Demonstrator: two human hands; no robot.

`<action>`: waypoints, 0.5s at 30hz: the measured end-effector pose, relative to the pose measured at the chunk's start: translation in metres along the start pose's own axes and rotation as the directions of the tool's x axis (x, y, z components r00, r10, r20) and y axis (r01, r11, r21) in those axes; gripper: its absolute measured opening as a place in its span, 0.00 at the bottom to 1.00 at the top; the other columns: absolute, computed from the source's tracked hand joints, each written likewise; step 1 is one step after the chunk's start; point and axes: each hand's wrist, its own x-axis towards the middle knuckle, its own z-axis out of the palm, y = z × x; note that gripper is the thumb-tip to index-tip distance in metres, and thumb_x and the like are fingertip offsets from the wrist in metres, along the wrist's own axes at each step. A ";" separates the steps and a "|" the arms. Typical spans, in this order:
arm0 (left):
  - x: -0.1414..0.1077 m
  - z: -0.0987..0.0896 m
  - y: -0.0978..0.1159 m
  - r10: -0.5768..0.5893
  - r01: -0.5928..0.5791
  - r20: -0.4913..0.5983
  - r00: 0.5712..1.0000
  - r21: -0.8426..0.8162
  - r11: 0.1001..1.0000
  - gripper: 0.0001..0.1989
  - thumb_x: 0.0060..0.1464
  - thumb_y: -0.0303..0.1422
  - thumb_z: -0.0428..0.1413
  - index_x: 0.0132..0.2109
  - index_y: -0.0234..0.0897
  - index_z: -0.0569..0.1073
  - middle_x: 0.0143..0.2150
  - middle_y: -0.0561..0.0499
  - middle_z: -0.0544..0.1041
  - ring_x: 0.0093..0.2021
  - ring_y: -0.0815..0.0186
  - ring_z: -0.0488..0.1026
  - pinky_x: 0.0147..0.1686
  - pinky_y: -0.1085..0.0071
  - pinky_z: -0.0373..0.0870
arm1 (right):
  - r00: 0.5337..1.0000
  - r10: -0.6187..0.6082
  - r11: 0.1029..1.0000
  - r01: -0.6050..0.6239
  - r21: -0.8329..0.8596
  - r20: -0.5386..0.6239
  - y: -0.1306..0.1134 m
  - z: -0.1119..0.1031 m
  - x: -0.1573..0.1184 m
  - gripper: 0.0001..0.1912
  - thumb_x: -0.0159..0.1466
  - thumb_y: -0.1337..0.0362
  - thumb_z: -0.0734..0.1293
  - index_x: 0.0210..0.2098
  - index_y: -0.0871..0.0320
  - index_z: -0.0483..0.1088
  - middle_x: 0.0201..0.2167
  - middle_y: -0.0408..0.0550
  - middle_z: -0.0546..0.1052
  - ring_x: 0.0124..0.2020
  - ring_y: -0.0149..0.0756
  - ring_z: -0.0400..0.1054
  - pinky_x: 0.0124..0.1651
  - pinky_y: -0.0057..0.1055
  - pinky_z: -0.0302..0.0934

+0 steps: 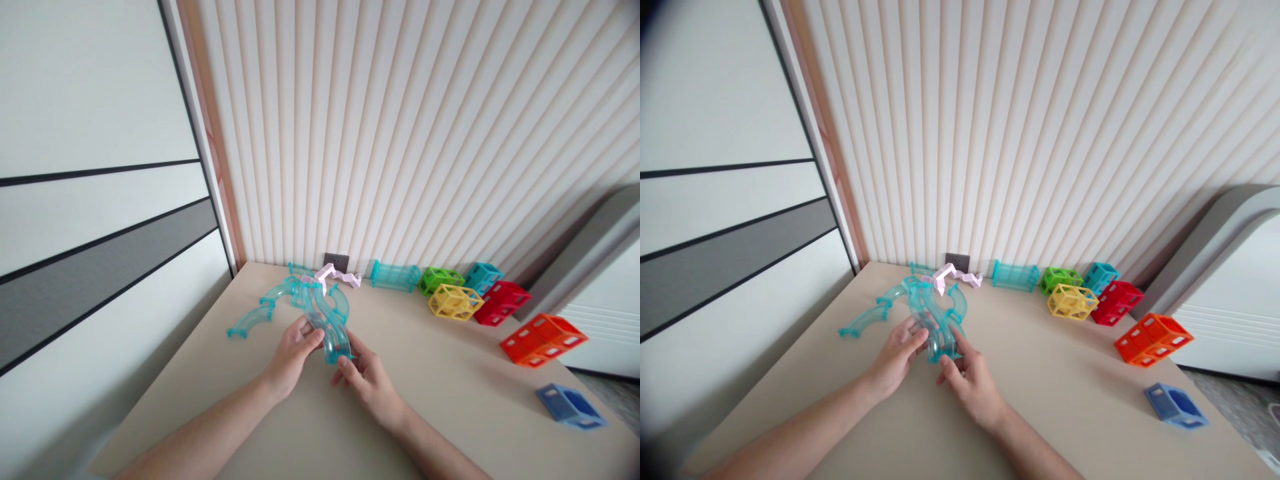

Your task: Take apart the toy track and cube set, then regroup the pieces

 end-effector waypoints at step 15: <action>0.000 -0.010 0.001 0.073 -0.082 -0.143 0.987 -0.057 0.995 0.31 0.52 0.43 0.68 0.60 0.45 0.70 0.58 0.44 0.76 0.53 0.52 0.77 0.50 0.59 0.75 | 0.912 -0.121 0.984 0.162 0.074 -0.393 -0.006 -0.034 0.015 0.34 0.63 0.43 0.70 0.61 0.57 0.68 0.43 0.52 0.79 0.41 0.43 0.73 0.45 0.38 0.69</action>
